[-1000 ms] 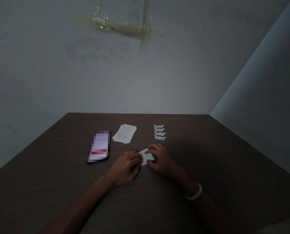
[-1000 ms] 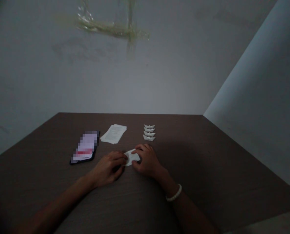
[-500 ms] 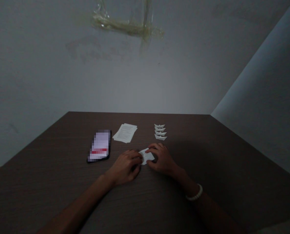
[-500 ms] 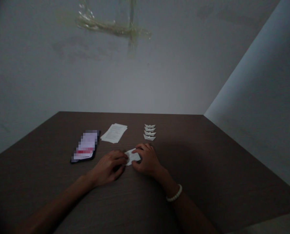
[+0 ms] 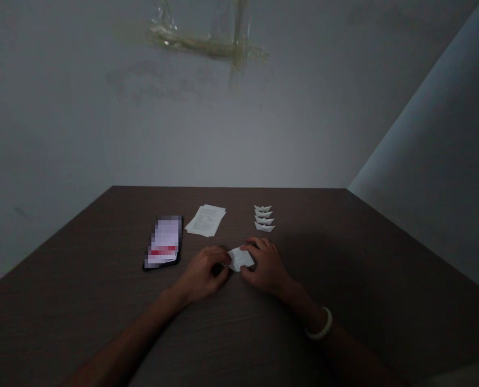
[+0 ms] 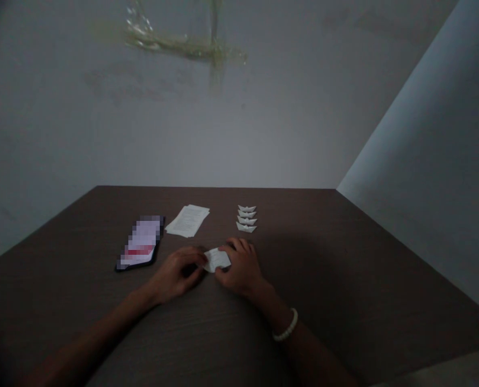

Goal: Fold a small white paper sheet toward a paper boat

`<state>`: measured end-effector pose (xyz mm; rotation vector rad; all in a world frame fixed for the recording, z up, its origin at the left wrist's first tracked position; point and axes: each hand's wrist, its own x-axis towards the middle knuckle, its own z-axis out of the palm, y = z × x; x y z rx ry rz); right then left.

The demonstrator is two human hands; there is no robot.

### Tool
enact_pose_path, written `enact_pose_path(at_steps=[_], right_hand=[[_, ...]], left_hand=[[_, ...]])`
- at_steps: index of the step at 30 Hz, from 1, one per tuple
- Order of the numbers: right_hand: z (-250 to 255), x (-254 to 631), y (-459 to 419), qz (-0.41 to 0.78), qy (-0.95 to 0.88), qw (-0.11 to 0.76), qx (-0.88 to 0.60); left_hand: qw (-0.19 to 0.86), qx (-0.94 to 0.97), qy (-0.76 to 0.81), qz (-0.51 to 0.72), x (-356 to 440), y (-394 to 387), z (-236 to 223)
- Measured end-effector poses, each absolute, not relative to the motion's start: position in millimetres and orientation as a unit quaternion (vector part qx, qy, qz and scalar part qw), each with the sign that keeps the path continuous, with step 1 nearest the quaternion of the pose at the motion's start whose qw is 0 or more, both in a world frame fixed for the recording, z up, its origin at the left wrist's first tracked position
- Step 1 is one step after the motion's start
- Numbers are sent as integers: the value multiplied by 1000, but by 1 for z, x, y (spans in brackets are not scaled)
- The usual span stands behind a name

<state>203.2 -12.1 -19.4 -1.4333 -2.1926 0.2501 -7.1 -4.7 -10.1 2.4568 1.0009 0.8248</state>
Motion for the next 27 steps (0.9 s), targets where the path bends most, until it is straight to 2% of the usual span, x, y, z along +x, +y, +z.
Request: enact_pose_path(at_steps=[21, 27], right_hand=[[-10, 183, -32, 51, -776, 248, -578], [-9, 182, -31, 55, -776, 237, -582]], left_hand=[[227, 828, 407, 312, -5, 7, -9], [210, 827, 417, 312, 0, 11, -15]])
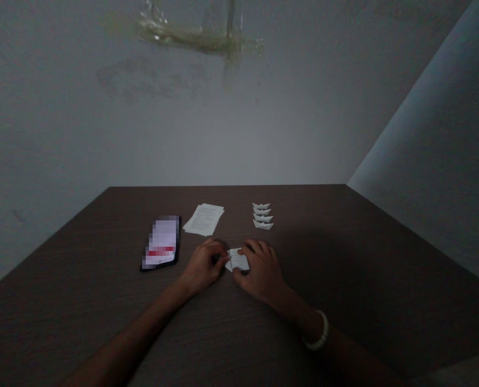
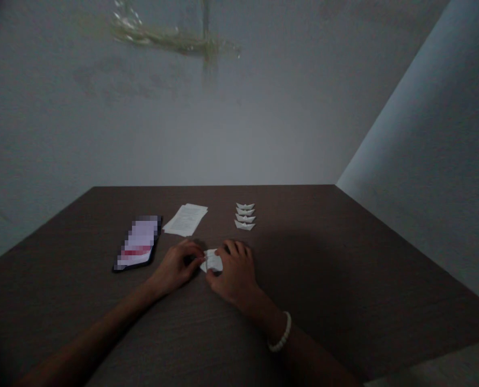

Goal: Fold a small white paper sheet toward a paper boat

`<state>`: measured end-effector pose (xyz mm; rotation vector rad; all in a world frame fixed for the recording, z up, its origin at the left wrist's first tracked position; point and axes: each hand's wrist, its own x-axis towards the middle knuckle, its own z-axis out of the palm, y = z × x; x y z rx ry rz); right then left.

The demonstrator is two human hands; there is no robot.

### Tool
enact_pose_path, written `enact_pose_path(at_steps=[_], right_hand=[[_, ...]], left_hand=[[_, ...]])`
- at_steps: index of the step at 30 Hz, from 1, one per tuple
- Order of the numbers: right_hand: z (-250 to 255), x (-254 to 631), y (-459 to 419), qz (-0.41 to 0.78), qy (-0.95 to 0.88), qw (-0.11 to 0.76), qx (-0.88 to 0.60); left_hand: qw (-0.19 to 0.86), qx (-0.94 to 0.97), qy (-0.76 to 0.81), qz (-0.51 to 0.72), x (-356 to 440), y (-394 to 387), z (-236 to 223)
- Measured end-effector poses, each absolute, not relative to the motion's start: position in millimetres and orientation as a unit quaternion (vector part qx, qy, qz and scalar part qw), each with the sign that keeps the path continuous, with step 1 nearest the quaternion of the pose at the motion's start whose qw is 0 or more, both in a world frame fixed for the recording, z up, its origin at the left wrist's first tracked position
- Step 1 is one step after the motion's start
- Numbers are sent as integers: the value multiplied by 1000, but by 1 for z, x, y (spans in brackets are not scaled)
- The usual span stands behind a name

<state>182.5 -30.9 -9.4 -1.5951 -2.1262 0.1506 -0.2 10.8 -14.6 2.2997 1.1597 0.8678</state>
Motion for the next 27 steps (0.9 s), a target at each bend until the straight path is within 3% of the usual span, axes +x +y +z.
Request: enact_pose_path(at_steps=[27], right_hand=[[-7, 184, -31, 62, -777, 233, -581]], left_hand=[[199, 817, 449, 302, 6, 12, -17]])
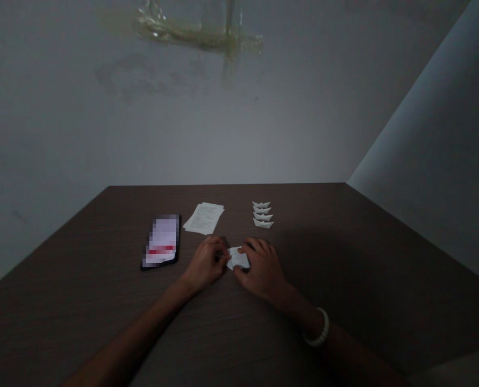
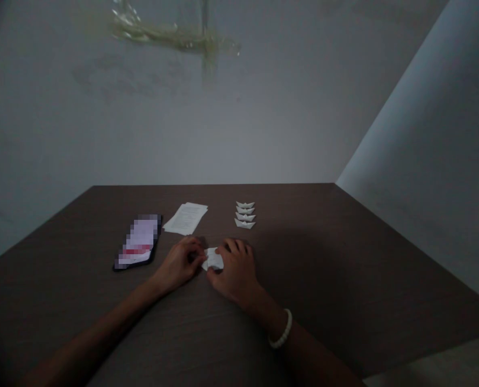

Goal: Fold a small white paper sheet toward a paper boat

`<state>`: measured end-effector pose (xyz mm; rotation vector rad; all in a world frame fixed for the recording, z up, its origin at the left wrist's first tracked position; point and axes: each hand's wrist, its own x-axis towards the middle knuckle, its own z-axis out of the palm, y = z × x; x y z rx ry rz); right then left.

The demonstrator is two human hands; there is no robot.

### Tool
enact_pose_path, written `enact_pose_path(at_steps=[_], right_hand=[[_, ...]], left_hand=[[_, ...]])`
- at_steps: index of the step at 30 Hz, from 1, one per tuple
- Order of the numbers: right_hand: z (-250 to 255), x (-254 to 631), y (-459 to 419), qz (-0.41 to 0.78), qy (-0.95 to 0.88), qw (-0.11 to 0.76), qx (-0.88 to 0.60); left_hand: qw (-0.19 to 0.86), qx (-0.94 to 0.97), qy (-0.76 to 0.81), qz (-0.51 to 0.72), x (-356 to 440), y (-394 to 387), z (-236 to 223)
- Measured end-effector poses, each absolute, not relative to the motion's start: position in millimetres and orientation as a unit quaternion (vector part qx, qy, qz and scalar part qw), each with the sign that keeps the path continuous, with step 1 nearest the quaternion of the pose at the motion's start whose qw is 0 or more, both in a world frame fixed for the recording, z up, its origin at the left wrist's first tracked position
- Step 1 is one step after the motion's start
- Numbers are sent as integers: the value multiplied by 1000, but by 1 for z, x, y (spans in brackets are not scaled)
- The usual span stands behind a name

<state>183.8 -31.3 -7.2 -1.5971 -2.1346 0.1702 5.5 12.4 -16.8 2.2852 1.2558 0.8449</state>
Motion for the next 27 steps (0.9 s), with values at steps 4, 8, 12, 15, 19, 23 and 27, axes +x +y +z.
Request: enact_pose_path(at_steps=[4, 8, 12, 15, 19, 23, 27], right_hand=[[-6, 185, -31, 65, -778, 230, -581], [-5, 184, -31, 63, -776, 233, -583], [-5, 184, -31, 62, -775, 235, -583], [-6, 183, -31, 59, -774, 235, -585], [-7, 183, -31, 54, -771, 240, -587], [-6, 182, -32, 56, -773, 241, -584], [-7, 183, -31, 53, -774, 253, -578]], left_hand=[[200, 817, 447, 305, 6, 12, -16], [201, 815, 447, 310, 6, 12, -18], [196, 816, 446, 311, 6, 12, -18], [199, 816, 444, 313, 5, 12, -15], [207, 815, 445, 308, 2, 12, -12], [201, 815, 447, 311, 0, 12, -15], [188, 817, 444, 317, 0, 13, -19]])
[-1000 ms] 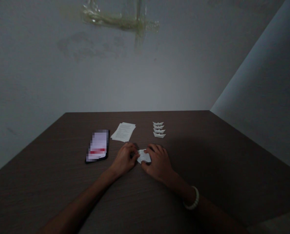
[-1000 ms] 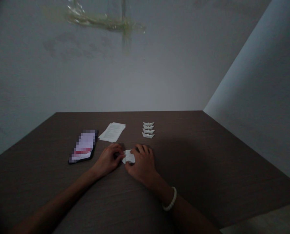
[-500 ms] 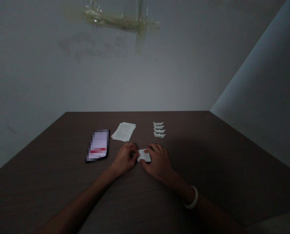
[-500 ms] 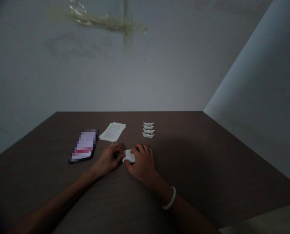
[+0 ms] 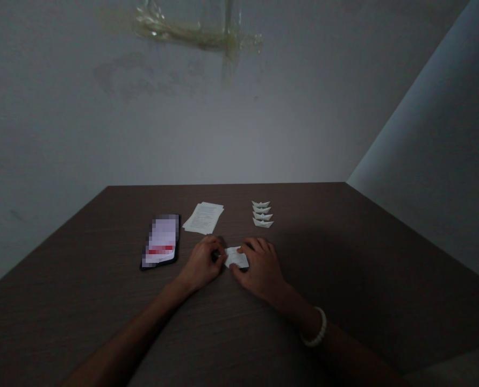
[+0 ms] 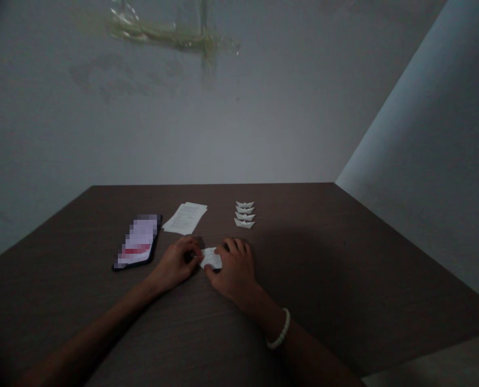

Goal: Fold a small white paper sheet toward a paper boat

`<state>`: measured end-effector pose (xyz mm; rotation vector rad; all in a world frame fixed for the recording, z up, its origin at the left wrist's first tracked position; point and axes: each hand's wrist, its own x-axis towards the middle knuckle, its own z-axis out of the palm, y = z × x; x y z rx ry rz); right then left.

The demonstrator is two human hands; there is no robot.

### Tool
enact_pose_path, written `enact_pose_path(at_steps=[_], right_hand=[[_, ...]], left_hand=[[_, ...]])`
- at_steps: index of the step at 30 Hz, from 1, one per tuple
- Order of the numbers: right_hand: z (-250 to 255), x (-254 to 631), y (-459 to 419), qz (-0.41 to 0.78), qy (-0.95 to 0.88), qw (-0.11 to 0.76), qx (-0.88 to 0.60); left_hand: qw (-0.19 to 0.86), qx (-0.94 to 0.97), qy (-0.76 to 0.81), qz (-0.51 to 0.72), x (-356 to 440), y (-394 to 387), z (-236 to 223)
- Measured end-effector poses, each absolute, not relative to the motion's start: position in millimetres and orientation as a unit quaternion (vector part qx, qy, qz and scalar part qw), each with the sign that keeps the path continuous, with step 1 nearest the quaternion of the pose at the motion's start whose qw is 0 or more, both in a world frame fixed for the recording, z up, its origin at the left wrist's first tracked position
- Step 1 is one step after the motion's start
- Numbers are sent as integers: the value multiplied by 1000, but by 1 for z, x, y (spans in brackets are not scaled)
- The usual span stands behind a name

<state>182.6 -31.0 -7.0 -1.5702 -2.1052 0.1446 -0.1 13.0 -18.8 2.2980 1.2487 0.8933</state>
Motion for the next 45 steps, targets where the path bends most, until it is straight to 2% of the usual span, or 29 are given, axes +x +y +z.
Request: enact_pose_path(at_steps=[15, 25, 37, 45], right_hand=[[-8, 188, -26, 65, -846, 222, -480], [-3, 199, -25, 53, -912, 201, -352], [-13, 202, -20, 62, -913, 261, -309], [-11, 201, -19, 54, -921, 237, -305]], left_hand=[[176, 820, 447, 312, 2, 11, -15], [185, 814, 453, 314, 2, 10, -17], [177, 820, 439, 320, 2, 8, -16], [183, 821, 434, 321, 0, 10, -20]])
